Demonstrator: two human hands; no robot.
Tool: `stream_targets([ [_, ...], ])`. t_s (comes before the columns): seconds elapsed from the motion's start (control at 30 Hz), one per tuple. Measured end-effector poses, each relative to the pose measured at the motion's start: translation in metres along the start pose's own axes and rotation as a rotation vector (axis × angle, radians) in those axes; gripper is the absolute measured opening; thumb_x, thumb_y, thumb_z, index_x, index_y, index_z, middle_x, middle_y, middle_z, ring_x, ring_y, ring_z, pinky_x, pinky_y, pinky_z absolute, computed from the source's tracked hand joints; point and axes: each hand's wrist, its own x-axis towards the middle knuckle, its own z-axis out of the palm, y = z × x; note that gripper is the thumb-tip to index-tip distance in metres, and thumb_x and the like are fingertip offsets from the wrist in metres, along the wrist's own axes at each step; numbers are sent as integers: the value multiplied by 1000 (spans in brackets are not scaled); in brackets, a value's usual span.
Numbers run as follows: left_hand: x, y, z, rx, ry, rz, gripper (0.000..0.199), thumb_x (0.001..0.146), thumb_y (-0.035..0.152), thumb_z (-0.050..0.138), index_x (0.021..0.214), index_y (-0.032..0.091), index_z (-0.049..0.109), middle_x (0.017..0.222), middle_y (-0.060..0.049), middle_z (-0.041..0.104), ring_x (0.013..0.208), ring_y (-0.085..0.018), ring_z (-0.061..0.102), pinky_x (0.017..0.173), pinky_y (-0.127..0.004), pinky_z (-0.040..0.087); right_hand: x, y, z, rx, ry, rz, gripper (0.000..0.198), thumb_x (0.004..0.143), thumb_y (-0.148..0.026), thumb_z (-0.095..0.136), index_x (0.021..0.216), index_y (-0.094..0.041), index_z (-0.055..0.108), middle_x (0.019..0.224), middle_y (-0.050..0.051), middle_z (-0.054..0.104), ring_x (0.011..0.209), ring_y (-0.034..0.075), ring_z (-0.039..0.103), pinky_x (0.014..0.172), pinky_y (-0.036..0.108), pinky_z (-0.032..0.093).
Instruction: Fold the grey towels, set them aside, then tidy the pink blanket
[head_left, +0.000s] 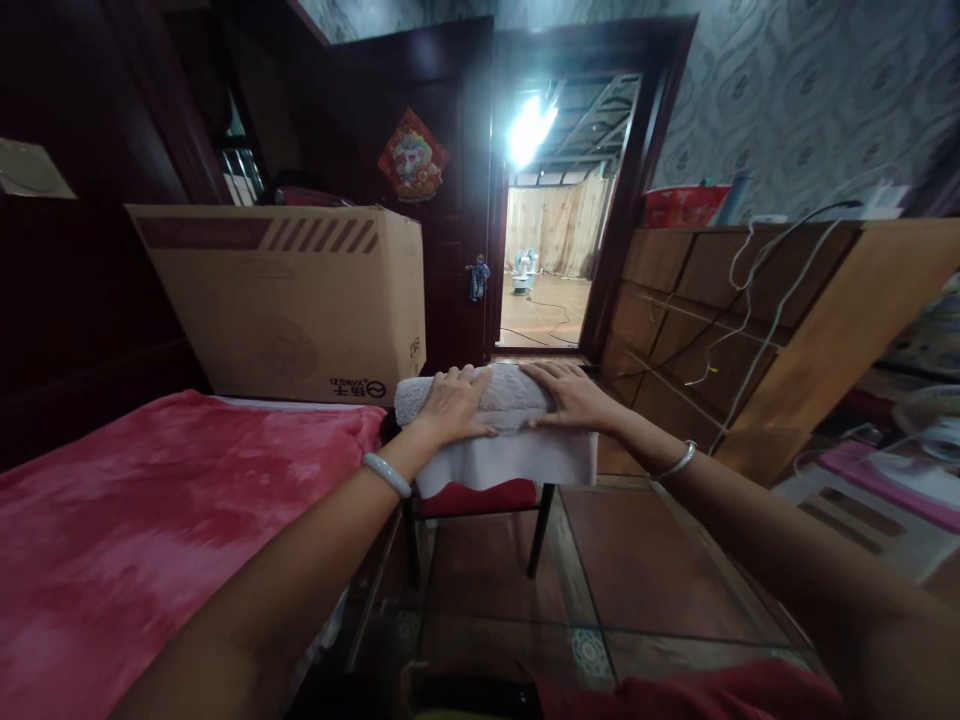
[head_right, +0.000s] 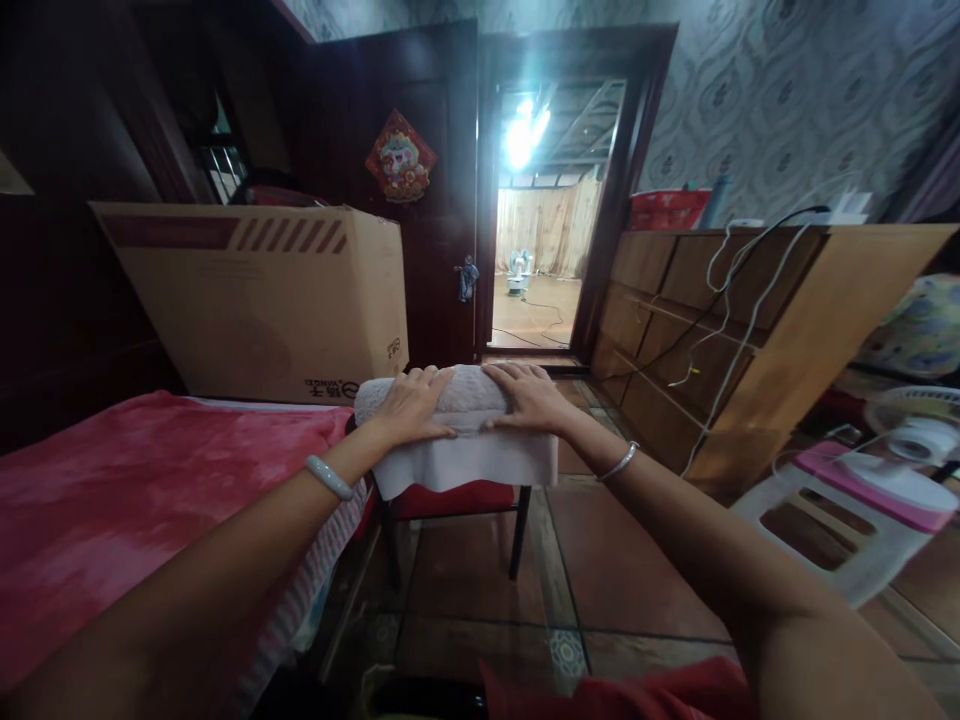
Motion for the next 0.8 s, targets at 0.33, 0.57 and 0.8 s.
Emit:
stream_targets([
  [0.33, -2, -2, 5, -69, 80, 13, 92, 76, 64, 76, 147, 13, 46, 138, -20, 59, 122, -38, 57, 103, -50, 45, 45, -33, 9, 131, -7, -120, 109, 73, -86, 64, 159, -22, 42, 147, 17, 58, 133, 39, 54, 114, 55, 41],
  [0.57, -11, -26, 1, -80, 29, 54, 101, 70, 67, 80, 155, 32, 39, 147, -13, 54, 127, -35, 58, 106, -46, 46, -3, 10, 8, 47, 31, -26, 105, 78, -86, 59, 157, -20, 42, 148, 20, 57, 132, 42, 54, 109, 58, 42],
  [0.8, -31, -61, 8, -115, 28, -64, 97, 73, 68, 77, 151, 20, 44, 140, -16, 59, 131, -36, 54, 111, -47, 42, -16, 29, 15, 93, 54, 14, 105, 77, -83, 63, 154, -15, 45, 142, 22, 58, 127, 42, 55, 107, 58, 46],
])
